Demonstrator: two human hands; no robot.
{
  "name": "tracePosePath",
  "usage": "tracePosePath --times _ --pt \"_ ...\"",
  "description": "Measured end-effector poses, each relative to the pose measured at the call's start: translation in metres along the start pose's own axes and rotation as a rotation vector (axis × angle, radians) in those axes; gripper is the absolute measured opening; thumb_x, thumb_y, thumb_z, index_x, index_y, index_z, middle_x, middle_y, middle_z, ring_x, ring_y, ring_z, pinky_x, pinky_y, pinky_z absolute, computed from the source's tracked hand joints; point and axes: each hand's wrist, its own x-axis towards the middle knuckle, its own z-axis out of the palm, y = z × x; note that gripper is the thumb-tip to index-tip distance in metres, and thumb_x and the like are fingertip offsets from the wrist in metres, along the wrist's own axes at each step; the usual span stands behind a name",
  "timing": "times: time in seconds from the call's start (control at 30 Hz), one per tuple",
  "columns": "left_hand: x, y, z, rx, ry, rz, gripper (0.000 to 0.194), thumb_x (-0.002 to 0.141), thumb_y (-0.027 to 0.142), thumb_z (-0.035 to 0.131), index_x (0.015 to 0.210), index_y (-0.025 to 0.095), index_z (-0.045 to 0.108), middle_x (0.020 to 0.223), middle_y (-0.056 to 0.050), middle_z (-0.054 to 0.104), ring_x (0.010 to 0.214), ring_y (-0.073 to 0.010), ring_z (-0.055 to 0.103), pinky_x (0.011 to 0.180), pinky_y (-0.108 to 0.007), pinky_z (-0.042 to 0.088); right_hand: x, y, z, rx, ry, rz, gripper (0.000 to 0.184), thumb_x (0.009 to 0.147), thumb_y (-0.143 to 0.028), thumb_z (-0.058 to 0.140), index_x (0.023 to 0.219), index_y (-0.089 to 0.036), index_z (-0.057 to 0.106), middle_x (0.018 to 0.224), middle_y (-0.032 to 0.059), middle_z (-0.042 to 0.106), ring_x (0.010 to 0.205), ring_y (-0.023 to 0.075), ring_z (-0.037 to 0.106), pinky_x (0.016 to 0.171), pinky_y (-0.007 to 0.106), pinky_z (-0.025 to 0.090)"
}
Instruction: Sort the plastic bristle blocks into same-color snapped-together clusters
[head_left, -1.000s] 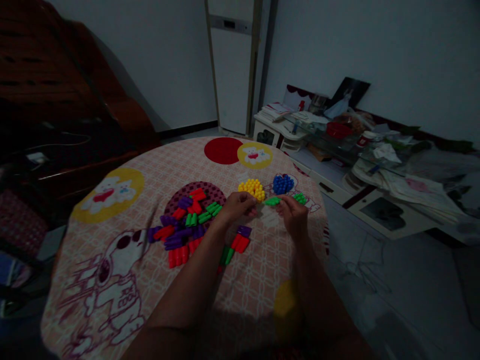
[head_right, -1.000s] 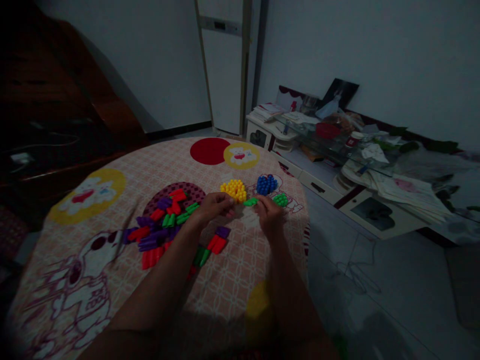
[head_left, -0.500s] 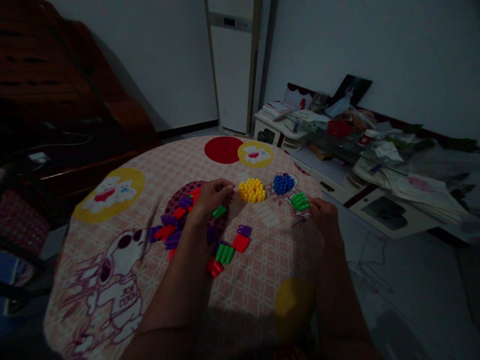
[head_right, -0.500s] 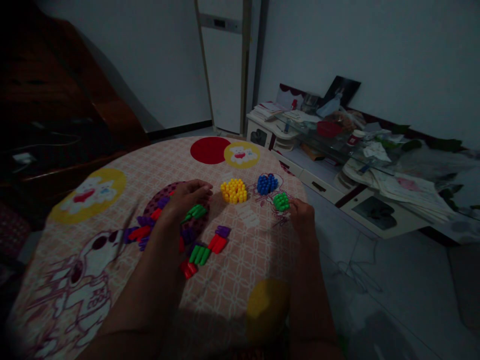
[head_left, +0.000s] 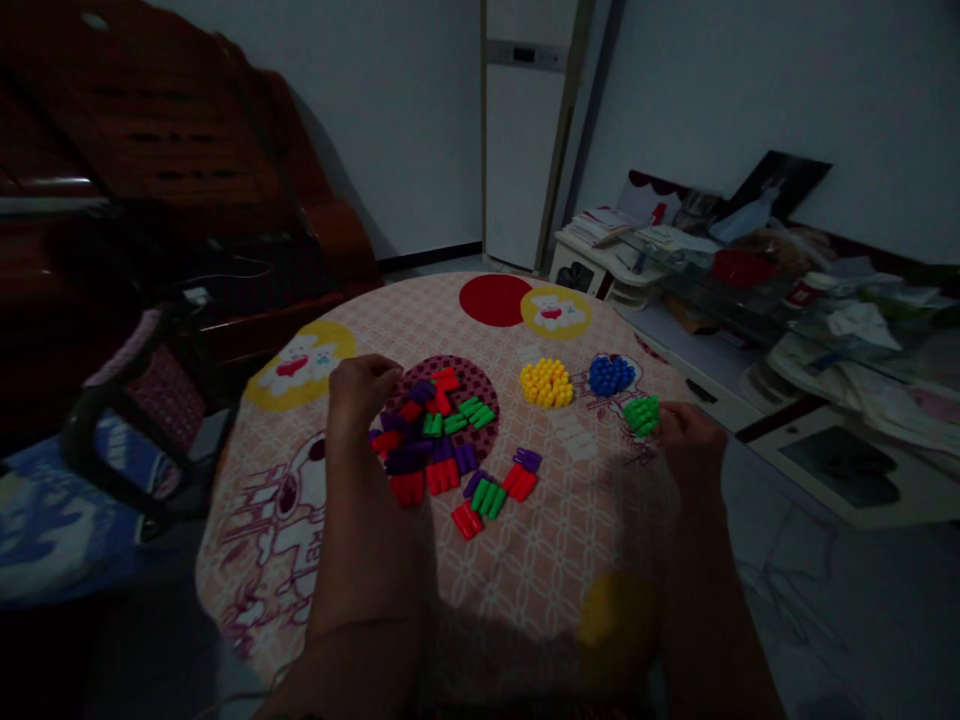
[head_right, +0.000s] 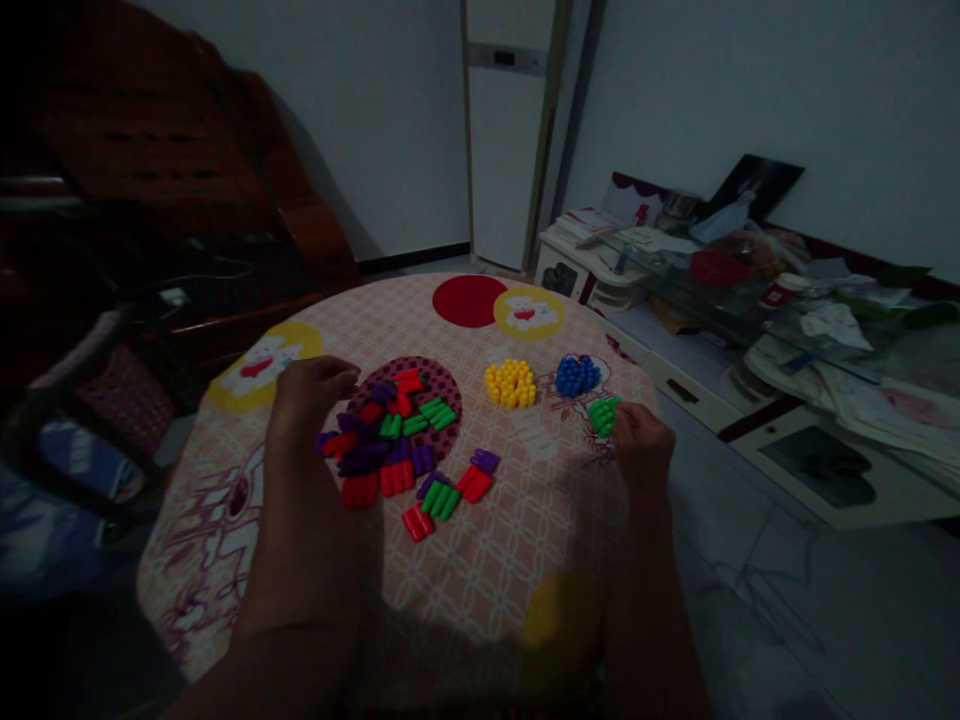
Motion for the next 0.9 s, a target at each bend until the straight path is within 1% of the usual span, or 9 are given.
tracePosePath --times 0.1,0.17,0.23,0.37,0.47,0.57,0.7,0.8,0.9 --pt "-0.001 0.009 0.009 0.192 -0.081 -0.032 0.013 0.076 0.028 0.062 0.075 0.017 0.069 0.059 -0.002 0.066 0.06 -0.0181 0.063 0.062 -0.03 0.046 -0.007 -0.026 0.01 0.076 -0.097 -0.025 0.033 0.083 -0.045 0.054 0.084 -0.017 0.073 0.066 0.0046 0.07 0.058 0.0191 0.063 0.061 0.03 0.048" --pt "-0.003 0.023 0.025 0.221 -0.201 0.023 0.014 0.077 0.028 0.063 0.078 0.018 0.073 0.066 -0.002 0.071 0.063 -0.018 0.065 0.063 -0.029 0.047 -0.013 -0.04 0.019 0.098 -0.19 -0.07 0.031 0.085 -0.044 0.054 0.082 -0.018 0.072 0.064 0.0036 0.068 0.058 0.0181 0.062 0.06 0.029 0.046" --pt "-0.004 0.038 0.046 0.346 -0.299 0.128 0.016 0.076 0.028 0.065 0.084 0.021 0.077 0.078 -0.002 0.075 0.072 -0.0193 0.068 0.068 -0.028 0.048 -0.018 -0.05 0.028 0.107 -0.273 -0.115 0.03 0.086 -0.042 0.054 0.083 -0.019 0.072 0.064 0.0033 0.067 0.059 0.0178 0.062 0.06 0.028 0.045" --pt "-0.009 0.053 0.083 0.694 -0.435 0.188 0.023 0.071 0.025 0.072 0.093 0.02 0.078 0.097 -0.008 0.077 0.089 -0.0238 0.069 0.073 -0.027 0.048 -0.025 -0.057 0.039 0.11 -0.378 -0.158 0.028 0.088 -0.04 0.052 0.084 -0.02 0.071 0.066 0.0033 0.068 0.06 0.017 0.062 0.06 0.027 0.044" --pt "-0.01 0.051 0.091 0.777 -0.458 0.182 0.029 0.069 0.027 0.075 0.096 0.017 0.076 0.096 -0.01 0.075 0.088 -0.0244 0.069 0.069 -0.027 0.046 -0.026 -0.057 0.042 0.11 -0.401 -0.151 0.028 0.088 -0.039 0.052 0.084 -0.02 0.071 0.065 0.0035 0.068 0.059 0.0171 0.062 0.06 0.027 0.044" --pt "-0.009 0.047 0.086 0.701 -0.467 0.2 0.023 0.07 0.025 0.074 0.092 0.018 0.075 0.088 -0.007 0.075 0.081 -0.0219 0.068 0.064 -0.027 0.044 -0.027 -0.058 0.043 0.13 -0.407 -0.146 0.027 0.088 -0.038 0.053 0.085 -0.019 0.072 0.066 0.0039 0.068 0.061 0.018 0.063 0.06 0.027 0.046" --pt "-0.006 0.049 0.079 0.489 -0.426 0.241 0.009 0.072 0.021 0.069 0.079 0.018 0.072 0.076 -0.003 0.072 0.071 -0.0181 0.065 0.062 -0.026 0.042 -0.035 -0.066 0.05 0.21 -0.429 -0.168 0.025 0.088 -0.037 0.054 0.086 -0.019 0.072 0.068 0.0042 0.068 0.063 0.0178 0.064 0.059 0.027 0.046" --pt "-0.01 0.059 0.088 0.256 -0.431 0.308 0.006 0.074 0.023 0.068 0.077 0.017 0.069 0.07 -0.001 0.069 0.065 -0.0156 0.062 0.059 -0.024 0.041 -0.046 -0.077 0.058 0.299 -0.466 -0.168 0.028 0.089 -0.038 0.055 0.096 -0.017 0.073 0.07 0.0039 0.068 0.062 0.0166 0.063 0.059 0.026 0.047" --pt "-0.021 0.075 0.108 0.05 -0.496 0.385 0.01 0.075 0.024 0.068 0.08 0.016 0.068 0.069 0.0 0.068 0.064 -0.0137 0.061 0.059 -0.023 0.042 -0.053 -0.086 0.064 0.361 -0.476 -0.135 0.032 0.091 -0.039 0.056 0.107 -0.016 0.073 0.067 0.0009 0.065 0.058 0.0146 0.059 0.056 0.025 0.045"
